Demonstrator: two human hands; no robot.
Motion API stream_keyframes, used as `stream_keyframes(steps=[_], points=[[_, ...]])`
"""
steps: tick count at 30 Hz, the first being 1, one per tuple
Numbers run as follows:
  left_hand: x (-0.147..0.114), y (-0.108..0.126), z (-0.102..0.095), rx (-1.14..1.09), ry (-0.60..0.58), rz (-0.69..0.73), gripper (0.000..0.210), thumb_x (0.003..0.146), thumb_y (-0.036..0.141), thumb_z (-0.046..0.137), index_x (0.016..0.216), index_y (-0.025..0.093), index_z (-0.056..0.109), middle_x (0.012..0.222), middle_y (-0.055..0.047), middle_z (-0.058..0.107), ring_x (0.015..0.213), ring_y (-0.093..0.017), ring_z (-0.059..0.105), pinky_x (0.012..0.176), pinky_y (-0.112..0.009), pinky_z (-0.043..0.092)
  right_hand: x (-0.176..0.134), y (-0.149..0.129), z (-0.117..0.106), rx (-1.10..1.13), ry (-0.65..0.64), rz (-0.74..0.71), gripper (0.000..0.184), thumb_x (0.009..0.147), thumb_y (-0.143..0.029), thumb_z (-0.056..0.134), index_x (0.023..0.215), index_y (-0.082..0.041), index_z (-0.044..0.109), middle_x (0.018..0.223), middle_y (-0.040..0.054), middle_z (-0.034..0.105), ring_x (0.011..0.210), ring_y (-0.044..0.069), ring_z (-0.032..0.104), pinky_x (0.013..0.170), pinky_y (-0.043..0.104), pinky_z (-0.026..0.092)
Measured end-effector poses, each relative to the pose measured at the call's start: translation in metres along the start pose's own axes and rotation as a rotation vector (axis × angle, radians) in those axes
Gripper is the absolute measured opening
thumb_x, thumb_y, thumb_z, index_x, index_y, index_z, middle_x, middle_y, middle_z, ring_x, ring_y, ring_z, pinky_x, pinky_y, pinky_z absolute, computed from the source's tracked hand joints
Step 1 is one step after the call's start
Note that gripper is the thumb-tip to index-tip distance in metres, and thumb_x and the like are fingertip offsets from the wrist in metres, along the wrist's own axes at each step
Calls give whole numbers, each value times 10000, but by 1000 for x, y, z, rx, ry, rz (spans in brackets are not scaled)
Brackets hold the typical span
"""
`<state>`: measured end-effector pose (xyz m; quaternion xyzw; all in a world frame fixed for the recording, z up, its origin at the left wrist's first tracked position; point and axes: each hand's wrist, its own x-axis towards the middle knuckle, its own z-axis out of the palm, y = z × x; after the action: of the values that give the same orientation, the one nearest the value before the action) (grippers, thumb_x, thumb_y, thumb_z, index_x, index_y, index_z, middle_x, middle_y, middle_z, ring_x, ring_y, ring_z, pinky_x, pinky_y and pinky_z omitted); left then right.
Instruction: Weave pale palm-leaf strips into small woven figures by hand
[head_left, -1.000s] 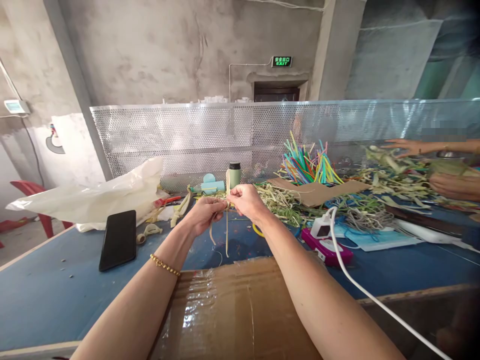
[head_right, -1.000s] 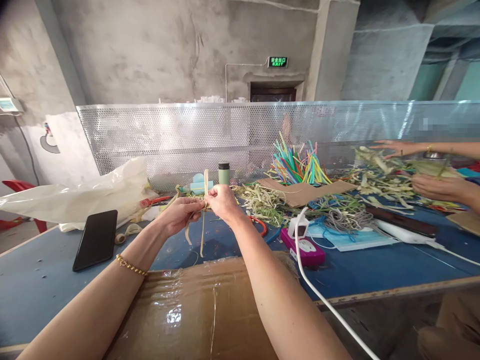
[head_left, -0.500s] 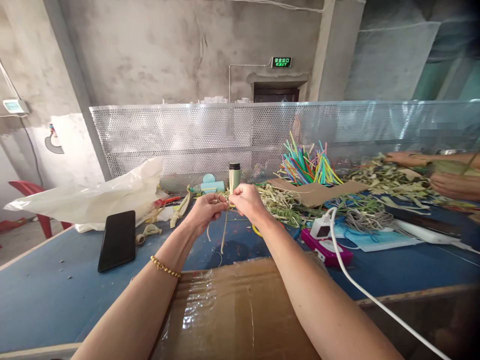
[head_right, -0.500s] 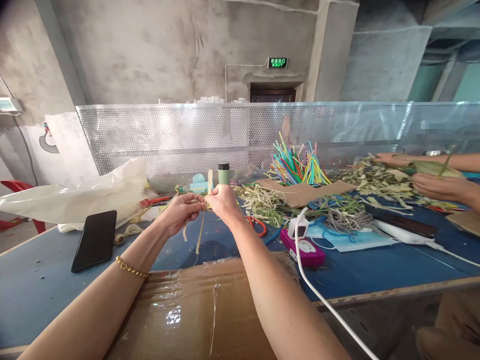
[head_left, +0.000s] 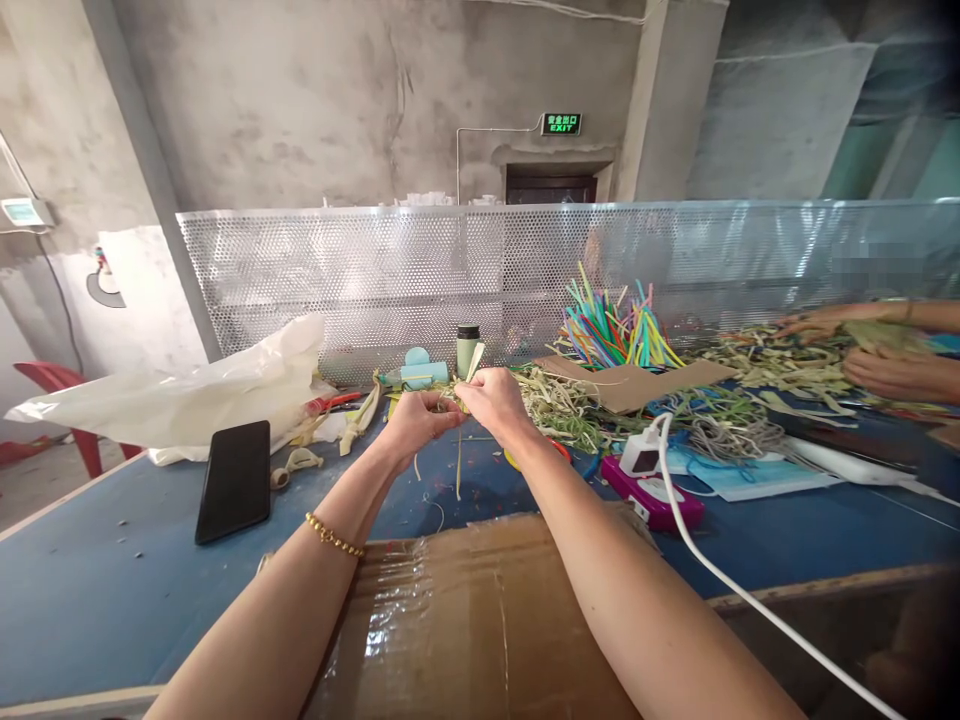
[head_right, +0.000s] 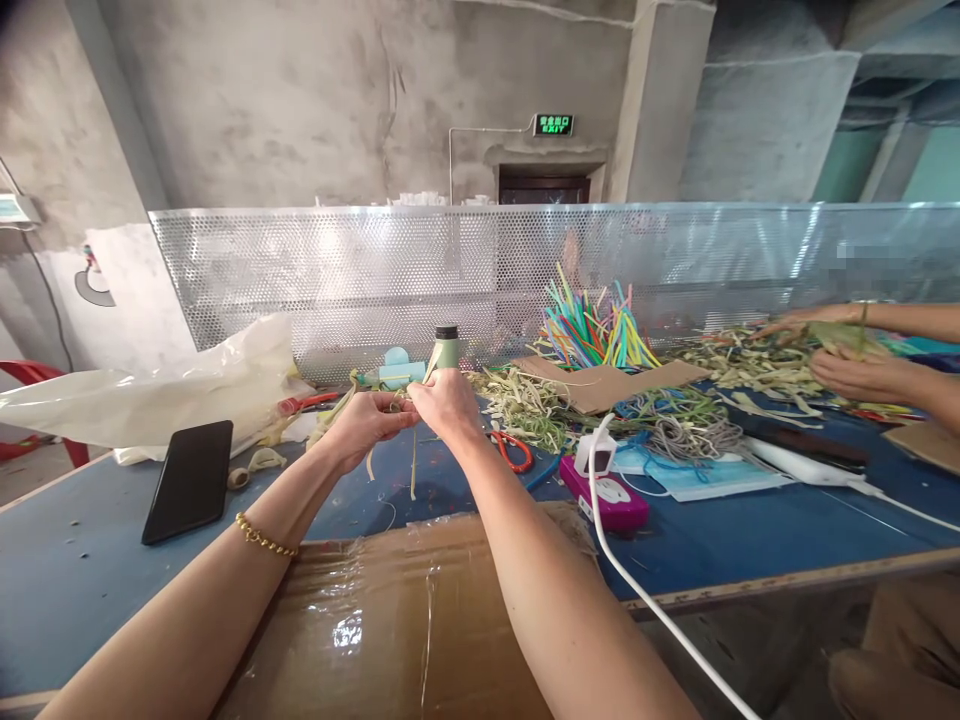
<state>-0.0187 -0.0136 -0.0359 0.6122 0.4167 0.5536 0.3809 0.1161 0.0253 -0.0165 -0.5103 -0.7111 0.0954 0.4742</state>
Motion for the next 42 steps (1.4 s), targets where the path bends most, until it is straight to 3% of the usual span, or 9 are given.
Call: stream_keyframes(steps=[5, 10, 16, 21, 28, 31, 36, 42], points=[[0, 2, 0, 30, 42, 7, 95, 578, 161, 744, 559, 114, 663, 488, 19, 513, 451, -54, 350, 446, -213, 228, -1, -2, 4, -1, 8, -37, 325, 707, -275, 602, 428, -194, 456, 446, -14, 397, 474, 111, 360, 479, 276, 207], [3, 1, -5, -157, 57, -84, 108, 581, 182, 746, 580, 107, 668, 509, 0, 550, 411, -57, 399, 414, -216, 229, 4, 5, 2, 208, -14, -78, 341, 832, -391, 546, 594, -156, 616, 508, -2, 502, 507, 117, 421, 497, 256, 263], [5, 2, -11, -351, 35, -161, 146, 567, 158, 791, 623, 91, 674, 614, -26, 607, 432, -47, 437, 409, -209, 282, 0, 5, -4, 479, -333, -119, 289, 766, -415, 656, 657, -149, 636, 488, -54, 452, 466, 85, 368, 470, 232, 264], [5, 1, -9, -364, 35, -177, 126, 589, 125, 733, 588, 121, 607, 541, 7, 546, 411, -59, 442, 404, -207, 290, -3, 2, -2, 480, -285, -25, 236, 718, -342, 711, 627, -158, 594, 464, -39, 504, 426, 91, 427, 455, 233, 307], [5, -2, -6, -336, 92, -158, 157, 589, 131, 702, 583, 160, 548, 501, -4, 581, 372, -76, 446, 386, -213, 261, -3, -1, 3, 154, -183, -163, 279, 753, -214, 638, 529, -187, 474, 489, -45, 466, 509, 98, 417, 518, 242, 268], [6, -2, -8, -340, 55, -172, 129, 596, 128, 694, 600, 151, 567, 524, -18, 599, 391, -82, 470, 395, -214, 280, -3, -5, 4, 85, -136, -202, 273, 717, -147, 616, 537, -201, 418, 522, -57, 448, 533, 97, 392, 538, 247, 258], [6, 0, -10, -339, -33, -194, 142, 647, 173, 747, 631, 114, 618, 560, -14, 571, 433, -80, 489, 410, -219, 295, -1, -1, 2, 223, -172, -186, 242, 711, -225, 605, 552, -206, 423, 531, -63, 437, 540, 105, 390, 527, 246, 264], [3, 4, -11, -370, -89, -184, 109, 632, 157, 753, 644, 92, 667, 590, -17, 577, 471, -84, 517, 449, -219, 347, -5, 3, 0, 499, -240, -48, 242, 684, -307, 656, 565, -198, 476, 478, -69, 435, 476, 91, 375, 477, 240, 269]])
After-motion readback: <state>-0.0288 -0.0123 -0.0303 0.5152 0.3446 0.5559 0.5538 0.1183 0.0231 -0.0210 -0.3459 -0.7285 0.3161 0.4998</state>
